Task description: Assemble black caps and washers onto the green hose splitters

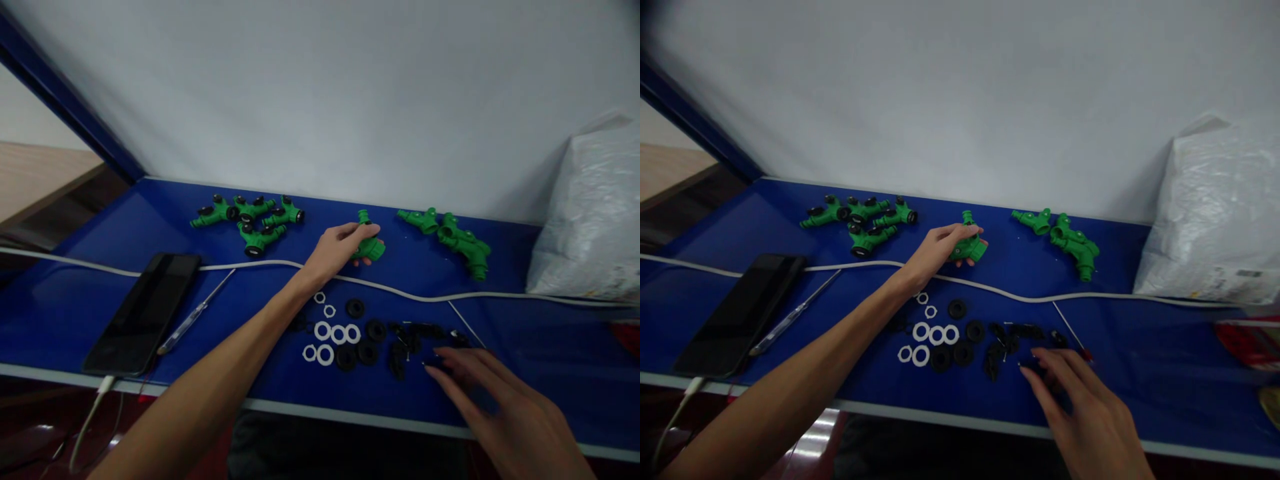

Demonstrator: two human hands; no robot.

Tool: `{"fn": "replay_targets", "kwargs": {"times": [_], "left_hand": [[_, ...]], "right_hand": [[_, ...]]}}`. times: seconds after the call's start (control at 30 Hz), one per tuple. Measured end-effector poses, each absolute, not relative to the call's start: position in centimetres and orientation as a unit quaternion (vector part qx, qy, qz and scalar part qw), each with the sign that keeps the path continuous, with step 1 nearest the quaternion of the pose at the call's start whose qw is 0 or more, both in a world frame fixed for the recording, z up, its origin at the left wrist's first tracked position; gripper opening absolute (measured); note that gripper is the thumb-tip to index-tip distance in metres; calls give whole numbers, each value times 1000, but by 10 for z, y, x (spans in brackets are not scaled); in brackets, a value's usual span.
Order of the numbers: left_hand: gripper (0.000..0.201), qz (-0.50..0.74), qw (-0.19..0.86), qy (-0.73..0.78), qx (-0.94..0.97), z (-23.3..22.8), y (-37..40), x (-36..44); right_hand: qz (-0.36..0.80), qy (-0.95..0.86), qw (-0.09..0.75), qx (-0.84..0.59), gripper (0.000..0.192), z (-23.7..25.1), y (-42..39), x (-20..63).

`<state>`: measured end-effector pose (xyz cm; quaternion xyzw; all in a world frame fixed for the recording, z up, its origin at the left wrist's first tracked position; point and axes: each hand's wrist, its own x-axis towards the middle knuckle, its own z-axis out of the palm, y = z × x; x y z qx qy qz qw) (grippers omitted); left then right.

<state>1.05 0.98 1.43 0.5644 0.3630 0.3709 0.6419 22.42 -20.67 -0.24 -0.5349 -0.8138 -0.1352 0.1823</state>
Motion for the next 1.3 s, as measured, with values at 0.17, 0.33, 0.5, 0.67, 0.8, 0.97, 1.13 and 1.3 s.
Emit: {"fn": "replay_targets", "kwargs": {"times": [0.17, 0.33, 0.5, 0.67, 0.8, 0.97, 1.13, 1.3], "left_hand": [[42, 374, 638, 366, 564, 15, 10, 9], [45, 373, 646, 363, 558, 13, 10, 11], [49, 371, 654, 353, 556, 14, 10, 9], [52, 360, 668, 356, 545, 17, 10, 7], [53, 352, 722, 327, 498, 16, 11, 8], [56, 333, 749, 310, 481, 14, 10, 7], [59, 318, 755, 308, 483, 10, 10, 7], [56, 332, 767, 289, 467, 2, 12, 9]], "right_hand": [[-21, -814, 210, -542, 40, -3, -196, 214], [50, -812, 198, -547, 32, -5, -192, 221], [1, -861, 210, -464, 32, 6, -189, 218], [6, -879, 183, -441, 29, 22, -184, 218], [-19, -876, 206, -435, 31, 33, -178, 229], [-8, -767, 337, -546, 19, 52, -140, 210], [179, -639, 493, -562, 15, 55, -76, 175], [206, -599, 539, -555, 17, 35, -46, 168]]}}
